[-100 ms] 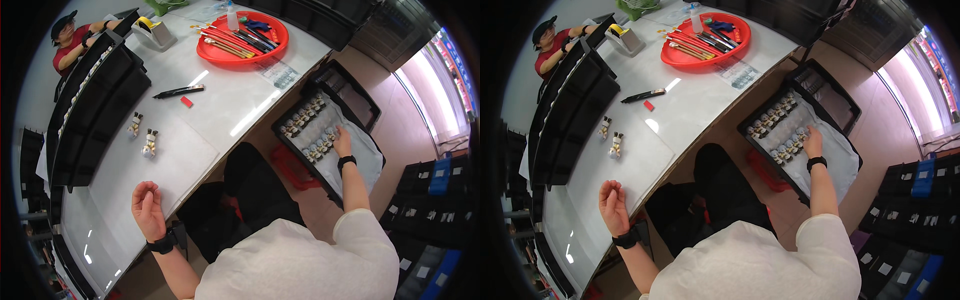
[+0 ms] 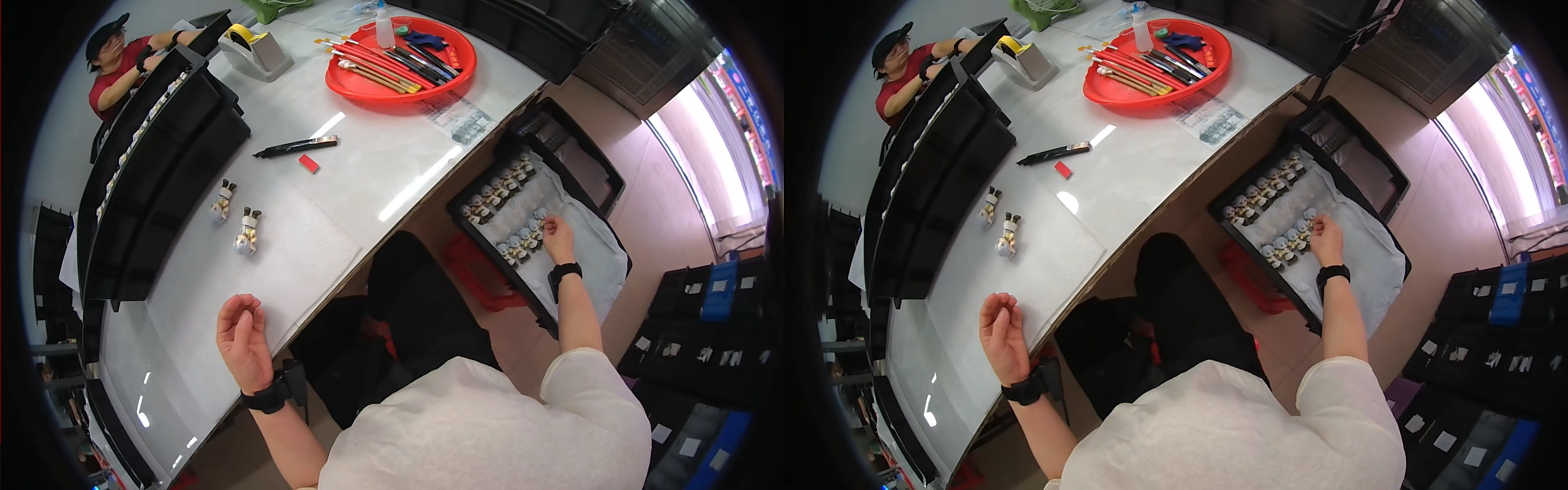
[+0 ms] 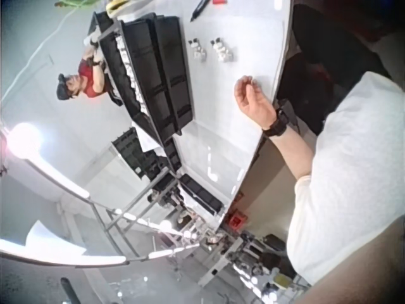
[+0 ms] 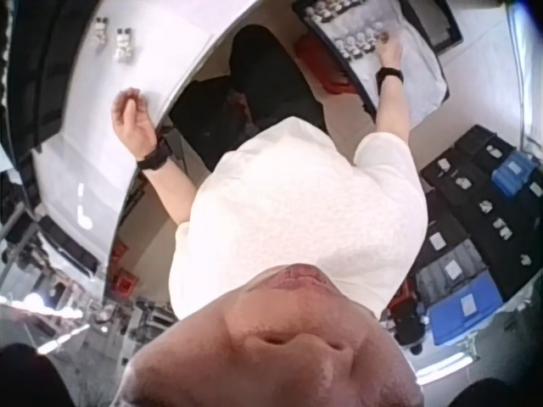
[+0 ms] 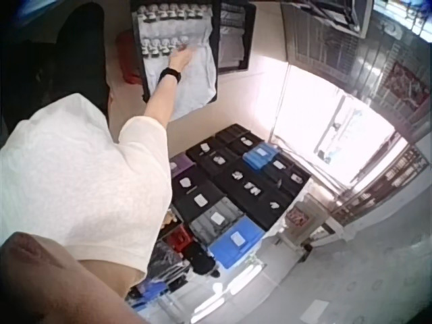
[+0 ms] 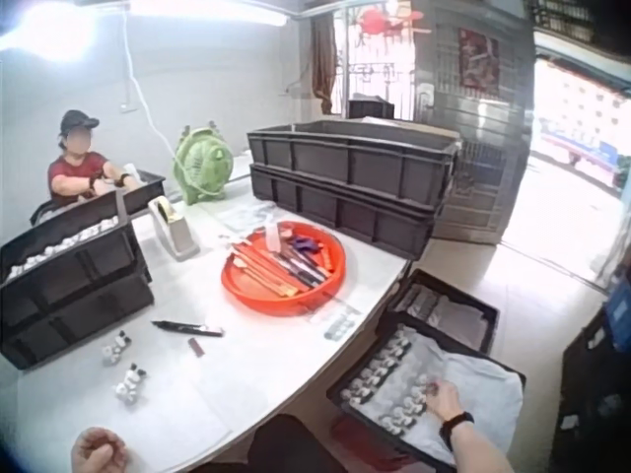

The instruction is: Inspecting and assembling small plastic figurines at a manufacturing workstation.

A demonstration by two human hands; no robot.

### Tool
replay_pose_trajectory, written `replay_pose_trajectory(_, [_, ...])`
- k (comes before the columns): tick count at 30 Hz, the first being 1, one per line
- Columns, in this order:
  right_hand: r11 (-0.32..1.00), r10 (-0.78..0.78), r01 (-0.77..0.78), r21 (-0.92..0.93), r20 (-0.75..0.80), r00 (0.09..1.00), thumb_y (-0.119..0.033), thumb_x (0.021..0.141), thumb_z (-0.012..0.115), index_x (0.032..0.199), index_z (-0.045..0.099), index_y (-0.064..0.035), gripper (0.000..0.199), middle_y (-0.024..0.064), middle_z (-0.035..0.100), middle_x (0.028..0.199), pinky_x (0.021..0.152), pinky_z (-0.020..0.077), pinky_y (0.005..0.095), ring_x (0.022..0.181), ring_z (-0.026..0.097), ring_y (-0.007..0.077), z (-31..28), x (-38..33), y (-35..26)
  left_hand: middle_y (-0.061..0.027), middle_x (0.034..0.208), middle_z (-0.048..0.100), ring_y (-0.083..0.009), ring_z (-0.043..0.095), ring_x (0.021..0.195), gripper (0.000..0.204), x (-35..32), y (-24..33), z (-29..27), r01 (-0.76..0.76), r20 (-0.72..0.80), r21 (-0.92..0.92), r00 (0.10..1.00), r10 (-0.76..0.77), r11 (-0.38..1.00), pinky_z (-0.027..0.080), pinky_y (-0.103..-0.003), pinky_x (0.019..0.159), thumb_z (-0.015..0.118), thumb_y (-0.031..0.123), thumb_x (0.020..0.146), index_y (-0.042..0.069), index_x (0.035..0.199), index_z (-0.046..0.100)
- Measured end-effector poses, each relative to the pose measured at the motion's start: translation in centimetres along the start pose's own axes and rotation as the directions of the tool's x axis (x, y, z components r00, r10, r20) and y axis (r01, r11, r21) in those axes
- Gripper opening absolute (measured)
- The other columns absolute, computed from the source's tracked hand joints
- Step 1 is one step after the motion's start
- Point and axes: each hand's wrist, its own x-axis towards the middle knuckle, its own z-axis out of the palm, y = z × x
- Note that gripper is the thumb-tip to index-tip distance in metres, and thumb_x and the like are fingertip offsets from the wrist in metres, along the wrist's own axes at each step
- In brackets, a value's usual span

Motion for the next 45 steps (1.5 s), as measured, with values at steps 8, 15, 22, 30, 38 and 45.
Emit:
replay_pose_trajectory(8, [0.993,-0.101,0.103,-0.054,0.053,0.994,-0.001,0.066,0.056,0.094,0.06,-0.0036,0.028,0.0101,0.061,0.073,0.062,0.0474,0.0304,0.068,0.06,0.0194,0.6,-1.2,-1.0,-0.0097,0.105,0.054,-0.0178,0.054,0.097,0.027,-0.2,0.0,0.0,0.002,-0.003,-0.009,1.0,-0.002,1.0,0.046,-0.027,0.084,0.046,-0.005,0.084,0.0,0.11,0.051])
replay_pose_trajectory(15, [0.953,-0.027,0.017,0.302,0.03,0.999,0.005,0.069,0.053,0.096,0.06,-0.0022,0.029,0.0087,0.06,0.072,0.059,0.0463,0.0253,0.068,0.058,0.014,1.3,-0.8,1.6,-0.0098,0.105,0.054,-0.0176,0.054,0.096,0.027,0.1,-0.1,0.5,0.002,-0.003,0.001,1.0,-0.002,1.0,0.046,-0.027,0.084,0.045,-0.005,0.084,0.0,0.109,0.051])
replay_pose_trajectory(22, [0.999,-0.026,0.022,-0.035,-0.105,0.994,-0.005,0.07,0.057,0.099,0.059,-0.0017,0.029,0.0144,0.062,0.089,0.074,0.0466,0.0323,0.082,0.06,0.0269,2.5,1.2,1.3,-0.0093,0.103,0.055,-0.0174,0.054,0.094,0.026,-0.2,0.5,0.1,-0.011,-0.047,0.031,0.999,0.012,0.999,0.046,-0.027,0.083,0.047,-0.005,0.083,0.001,0.107,0.053])
replay_pose_trajectory(30, [0.979,-0.054,0.094,0.182,-0.215,0.975,-0.006,0.076,0.055,0.113,0.051,-0.0037,0.037,0.0116,0.059,0.1,0.076,0.0447,0.0283,0.087,0.057,0.021,1.2,3.8,-3.0,-0.0101,0.099,0.058,-0.0176,0.056,0.092,0.021,0.0,0.1,0.9,0.026,-0.025,-0.025,0.999,-0.027,0.999,0.046,-0.028,0.081,0.049,-0.004,0.082,0.0,0.102,0.055])
replay_pose_trajectory(38, [0.539,-0.732,0.449,0.713,0.133,0.669,0.002,0.078,0.057,0.104,0.056,-0.0021,0.026,0.0065,0.059,0.093,0.067,0.0439,0.0217,0.079,0.055,0.0109,-3.4,-2.2,-35.2,-0.0102,0.1,0.059,-0.0167,0.056,0.092,0.022,-0.2,0.4,0.5,0.01,0.015,-0.023,1.0,-0.01,1.0,0.046,-0.029,0.082,0.048,-0.003,0.083,-0.001,0.104,0.055])
replay_pose_trajectory(45, [0.074,-0.988,0.825,0.56,0.156,-0.017,0.012,0.065,0.051,0.103,0.055,-0.0028,0.041,0.0123,0.057,0.101,0.081,0.0426,0.0348,0.095,0.051,0.0303,3.3,-6.3,-48.2,-0.0099,0.1,0.059,-0.0163,0.056,0.092,0.022,-0.2,-0.1,0.3,-0.015,0.028,-0.037,0.999,0.016,0.999,0.045,-0.028,0.081,0.047,-0.003,0.083,-0.001,0.103,0.055])
